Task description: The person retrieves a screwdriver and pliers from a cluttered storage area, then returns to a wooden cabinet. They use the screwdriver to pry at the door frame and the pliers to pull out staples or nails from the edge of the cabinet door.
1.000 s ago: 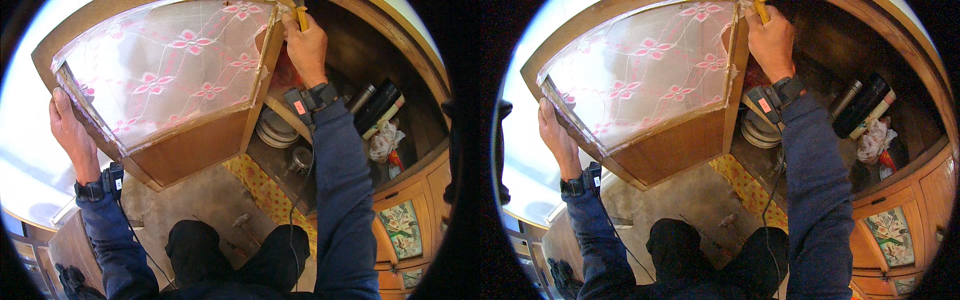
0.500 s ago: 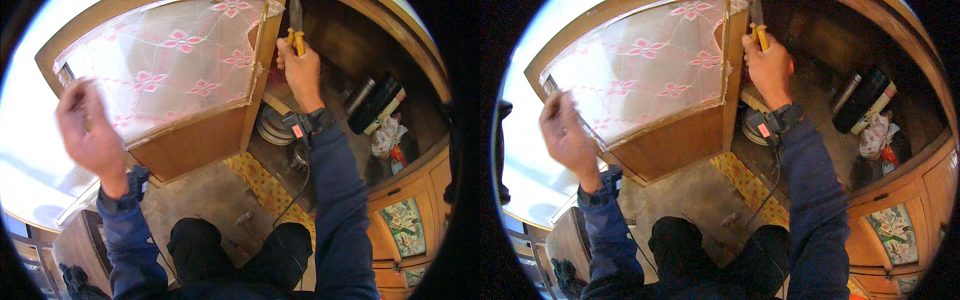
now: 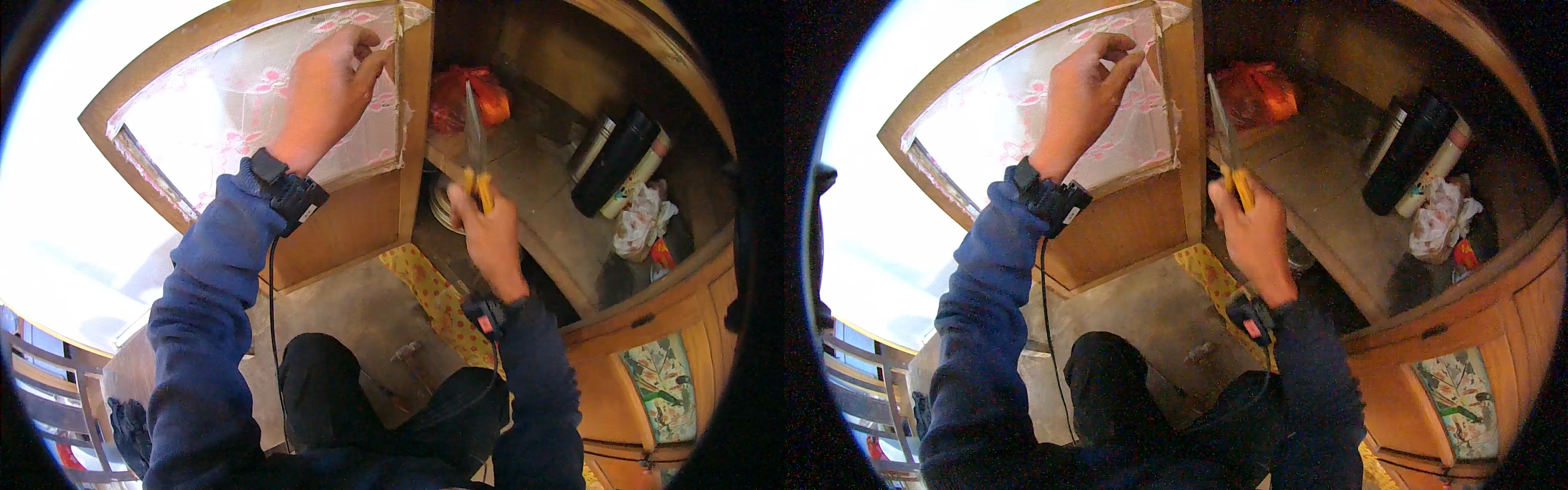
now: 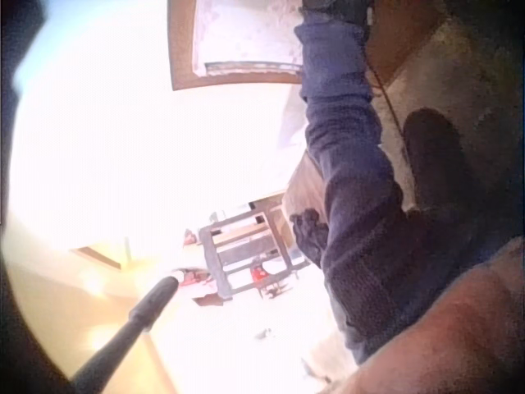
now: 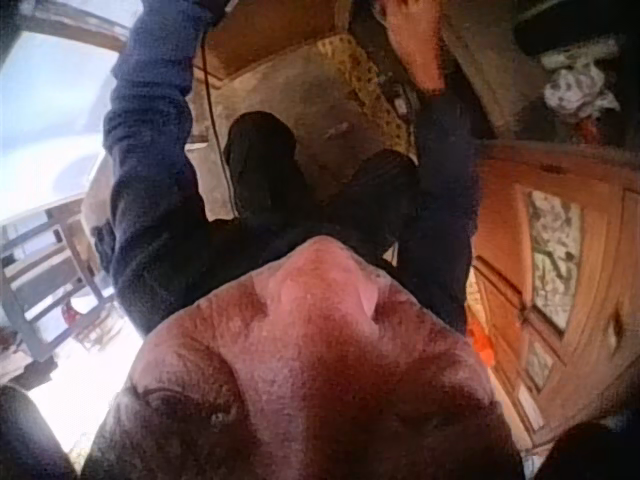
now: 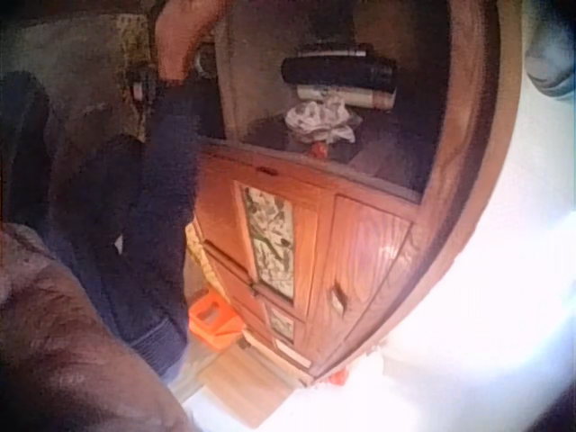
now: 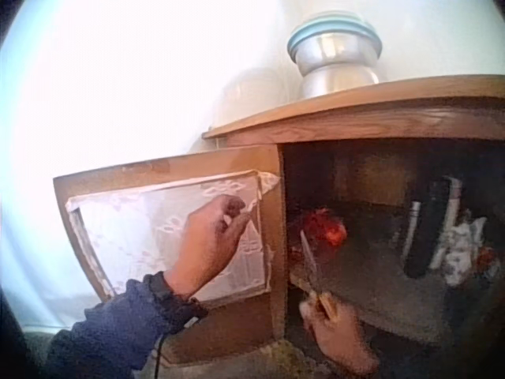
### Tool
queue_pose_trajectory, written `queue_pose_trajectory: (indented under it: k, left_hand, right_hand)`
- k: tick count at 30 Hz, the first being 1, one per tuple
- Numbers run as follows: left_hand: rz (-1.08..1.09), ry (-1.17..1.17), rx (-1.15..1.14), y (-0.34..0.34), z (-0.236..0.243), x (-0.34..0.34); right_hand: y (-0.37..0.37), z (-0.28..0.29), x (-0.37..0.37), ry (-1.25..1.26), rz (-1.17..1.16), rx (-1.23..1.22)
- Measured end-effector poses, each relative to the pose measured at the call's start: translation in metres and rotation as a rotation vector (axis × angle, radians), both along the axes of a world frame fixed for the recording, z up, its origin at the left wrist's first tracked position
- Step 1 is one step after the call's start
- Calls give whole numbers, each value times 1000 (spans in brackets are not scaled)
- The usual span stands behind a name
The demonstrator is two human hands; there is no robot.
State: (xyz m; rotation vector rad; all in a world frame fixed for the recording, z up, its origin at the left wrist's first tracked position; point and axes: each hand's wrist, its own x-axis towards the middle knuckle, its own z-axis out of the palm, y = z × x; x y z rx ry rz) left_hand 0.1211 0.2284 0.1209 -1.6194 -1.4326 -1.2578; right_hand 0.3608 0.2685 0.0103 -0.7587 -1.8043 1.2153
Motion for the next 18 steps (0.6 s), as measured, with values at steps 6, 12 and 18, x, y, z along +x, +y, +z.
queue_pose_trajectory:
  k: [6, 12, 18]
  left_hand:
    - [118, 112, 6, 22, -1, 3]
    - [211, 147, -30, 32, -6, 10]
    - [175, 94, 0, 36, -4, 6]
  right_hand:
    - [-23, -19, 68, -101, -31, -21]
    - [-24, -32, 102, -91, -40, -22]
    - [-24, -38, 105, -36, 0, -12]
